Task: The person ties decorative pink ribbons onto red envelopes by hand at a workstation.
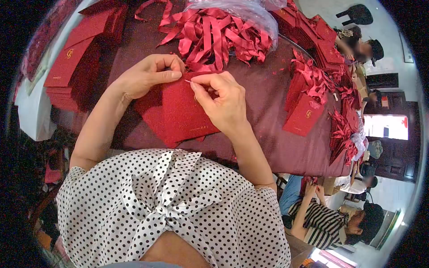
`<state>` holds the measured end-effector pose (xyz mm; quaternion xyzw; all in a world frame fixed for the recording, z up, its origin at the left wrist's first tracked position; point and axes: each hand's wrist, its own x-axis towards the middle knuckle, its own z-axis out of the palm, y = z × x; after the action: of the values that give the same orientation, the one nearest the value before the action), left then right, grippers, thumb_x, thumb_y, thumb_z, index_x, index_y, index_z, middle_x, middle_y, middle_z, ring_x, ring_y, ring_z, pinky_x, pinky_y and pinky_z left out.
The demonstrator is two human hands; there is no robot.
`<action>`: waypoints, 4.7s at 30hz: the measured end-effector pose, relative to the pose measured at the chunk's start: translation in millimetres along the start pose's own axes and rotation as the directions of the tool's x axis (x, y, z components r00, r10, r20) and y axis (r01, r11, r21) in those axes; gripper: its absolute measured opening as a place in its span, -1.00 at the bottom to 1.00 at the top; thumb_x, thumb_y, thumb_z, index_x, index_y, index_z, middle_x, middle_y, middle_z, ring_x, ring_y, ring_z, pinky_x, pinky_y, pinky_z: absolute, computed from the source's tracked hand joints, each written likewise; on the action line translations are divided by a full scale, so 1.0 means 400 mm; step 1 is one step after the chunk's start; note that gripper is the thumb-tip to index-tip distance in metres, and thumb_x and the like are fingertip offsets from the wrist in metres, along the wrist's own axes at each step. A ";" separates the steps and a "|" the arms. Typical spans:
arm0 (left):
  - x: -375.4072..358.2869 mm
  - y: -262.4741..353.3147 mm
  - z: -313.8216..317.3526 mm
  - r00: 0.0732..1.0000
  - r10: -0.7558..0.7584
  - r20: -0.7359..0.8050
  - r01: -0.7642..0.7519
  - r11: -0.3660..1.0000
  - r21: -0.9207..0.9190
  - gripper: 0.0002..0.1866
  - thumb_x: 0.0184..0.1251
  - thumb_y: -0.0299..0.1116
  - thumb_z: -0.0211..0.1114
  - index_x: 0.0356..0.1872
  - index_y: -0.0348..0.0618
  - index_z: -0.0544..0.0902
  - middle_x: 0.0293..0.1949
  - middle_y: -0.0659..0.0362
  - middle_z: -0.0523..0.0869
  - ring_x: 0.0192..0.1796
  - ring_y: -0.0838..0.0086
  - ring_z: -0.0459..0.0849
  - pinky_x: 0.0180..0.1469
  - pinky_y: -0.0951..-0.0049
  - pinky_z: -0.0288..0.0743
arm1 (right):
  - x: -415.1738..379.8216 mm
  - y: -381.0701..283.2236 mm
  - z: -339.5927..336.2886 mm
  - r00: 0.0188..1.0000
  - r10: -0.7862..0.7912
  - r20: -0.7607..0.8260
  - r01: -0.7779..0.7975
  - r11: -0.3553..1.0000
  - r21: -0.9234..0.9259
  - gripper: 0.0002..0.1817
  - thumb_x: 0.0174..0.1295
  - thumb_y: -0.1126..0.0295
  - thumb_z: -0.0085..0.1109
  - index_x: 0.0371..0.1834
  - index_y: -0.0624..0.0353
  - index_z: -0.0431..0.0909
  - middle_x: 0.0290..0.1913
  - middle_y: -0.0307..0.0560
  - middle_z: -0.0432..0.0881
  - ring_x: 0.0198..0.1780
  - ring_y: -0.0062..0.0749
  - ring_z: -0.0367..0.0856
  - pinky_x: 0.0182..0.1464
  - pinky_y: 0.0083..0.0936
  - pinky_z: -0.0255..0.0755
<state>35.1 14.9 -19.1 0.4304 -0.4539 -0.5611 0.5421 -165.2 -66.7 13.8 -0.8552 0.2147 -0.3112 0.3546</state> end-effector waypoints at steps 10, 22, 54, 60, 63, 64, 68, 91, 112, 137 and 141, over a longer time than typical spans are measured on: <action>-0.005 -0.001 0.021 0.984 0.178 0.010 -0.173 0.938 0.301 -0.80 0.25 -0.40 0.30 -0.47 -0.23 0.47 -0.23 0.24 0.52 -0.11 0.53 0.44 0.01 0.50 0.30 | 0.013 -0.031 -0.002 0.908 -0.380 0.176 0.418 0.837 -0.352 -0.90 0.01 0.57 0.29 -0.39 0.21 0.59 -0.40 -0.05 0.55 -0.34 -0.17 0.54 -0.28 -0.37 0.44; -0.022 0.040 0.013 0.958 0.118 0.263 -0.226 0.873 0.432 -0.73 0.46 -0.26 0.07 -0.34 -0.25 0.57 -0.34 0.12 0.56 -0.27 0.42 0.47 -0.12 0.41 0.39 | -0.007 -0.054 -0.023 0.931 -0.069 0.357 0.050 0.997 0.063 -0.83 0.20 0.43 0.21 -0.21 0.26 0.49 -0.40 0.08 0.65 -0.34 -0.10 0.68 -0.30 -0.31 0.51; -0.026 0.134 0.131 0.831 0.076 0.551 -0.522 0.449 0.725 -0.89 0.20 -0.44 0.25 -0.36 -0.22 0.50 -0.11 0.13 0.58 0.15 0.16 0.40 0.24 0.16 0.21 | -0.190 -0.157 -0.144 0.918 -0.271 0.289 0.298 0.953 -0.054 -0.73 0.00 0.56 0.35 -0.24 0.26 0.48 -0.20 -0.02 0.52 -0.17 -0.13 0.56 -0.16 -0.36 0.50; -0.054 0.113 0.120 0.922 0.330 0.202 -0.381 0.863 0.331 -0.78 0.22 -0.29 0.22 -0.51 -0.18 0.47 -0.08 0.03 0.58 -0.05 0.32 0.51 0.08 0.26 0.33 | -0.218 -0.149 -0.142 0.897 -0.377 0.232 0.411 0.904 -0.120 -0.68 -0.06 0.51 0.40 -0.25 0.29 0.49 -0.21 -0.05 0.50 -0.16 -0.14 0.55 -0.17 -0.33 0.52; -0.108 0.089 0.112 0.852 0.474 0.222 -0.452 0.880 -0.147 -0.81 0.25 -0.35 0.10 -0.50 -0.22 0.49 -0.04 -0.13 0.59 -0.16 0.39 0.54 -0.10 0.43 0.39 | -0.213 -0.132 -0.142 0.888 -0.425 0.176 0.449 0.883 -0.138 -0.63 -0.14 0.43 0.45 -0.26 0.27 0.51 -0.18 -0.08 0.50 -0.15 -0.18 0.53 -0.19 -0.34 0.51; -0.130 0.075 0.149 0.869 0.457 0.192 -0.380 0.862 -0.335 -0.77 0.29 -0.31 0.08 -0.51 -0.21 0.48 -0.14 -0.16 0.65 -0.25 0.38 0.53 -0.13 0.47 0.36 | -0.220 -0.138 -0.142 0.896 -0.411 0.170 0.436 0.885 -0.162 -0.59 -0.17 0.41 0.46 -0.24 0.27 0.51 -0.18 -0.08 0.51 -0.15 -0.17 0.53 -0.20 -0.34 0.51; -0.178 0.021 0.219 0.900 0.343 0.271 -0.114 0.783 -0.612 -0.75 0.44 -0.21 0.00 -0.38 -0.13 0.42 -0.64 0.21 0.50 -0.41 0.45 0.42 -0.29 0.49 0.31 | -0.257 -0.130 -0.127 0.893 -0.418 0.167 0.445 0.875 -0.192 -0.52 -0.23 0.35 0.48 -0.20 0.26 0.53 -0.20 -0.11 0.51 -0.19 -0.21 0.50 -0.25 -0.34 0.48; -0.101 0.108 0.332 0.881 0.435 -0.184 -0.290 0.806 0.515 -0.82 0.34 -0.39 0.27 -0.46 -0.23 0.58 -0.54 0.46 0.50 -0.47 0.83 0.37 -0.45 0.74 0.19 | -0.275 -0.114 -0.141 0.804 -0.594 0.024 0.569 0.758 -0.319 -0.54 -0.31 0.09 0.55 -0.44 0.13 0.57 -0.37 -0.15 0.55 -0.47 -0.29 0.48 -0.46 -0.46 0.38; -0.589 -0.091 0.275 0.472 0.177 -0.864 0.168 0.944 0.285 -0.85 0.42 -0.40 0.12 -0.34 -0.26 0.52 -0.39 0.28 0.57 -0.31 0.67 0.49 -0.22 0.65 0.37 | -0.050 0.271 -0.539 0.939 -0.216 -0.267 -0.065 0.652 -0.755 -0.74 0.22 0.20 0.29 -0.18 0.17 0.66 -0.22 -0.09 0.68 -0.29 -0.34 0.60 -0.21 -0.45 0.48; 0.361 -0.115 0.405 0.980 0.188 0.070 -0.083 0.058 0.995 -0.54 0.14 -0.09 0.33 -0.02 -0.19 0.60 0.00 0.03 0.60 0.20 0.18 0.43 0.18 0.04 0.33 | -0.217 0.280 -0.452 0.832 -0.480 -0.277 0.214 0.739 -0.639 -0.74 -0.03 0.44 0.34 -0.43 0.14 0.37 -0.15 -0.06 0.61 0.01 -0.09 0.45 0.14 -0.20 0.29; 0.411 -0.134 0.374 0.989 0.044 0.141 -0.141 0.001 0.990 -0.72 0.08 -0.41 0.22 -0.15 -0.08 0.69 -0.12 0.03 0.70 0.14 0.17 0.53 0.19 0.04 0.31 | -0.180 0.251 -0.514 0.802 -0.527 -0.282 0.208 0.688 -0.695 -0.72 -0.03 0.48 0.34 -0.46 0.12 0.33 -0.18 -0.06 0.61 -0.04 -0.09 0.48 0.12 -0.21 0.30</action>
<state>-129.4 -142.7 -37.3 0.6364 -0.7626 -0.0561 0.1013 -372.1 -187.6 26.0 -0.8488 0.2023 -0.4804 -0.0883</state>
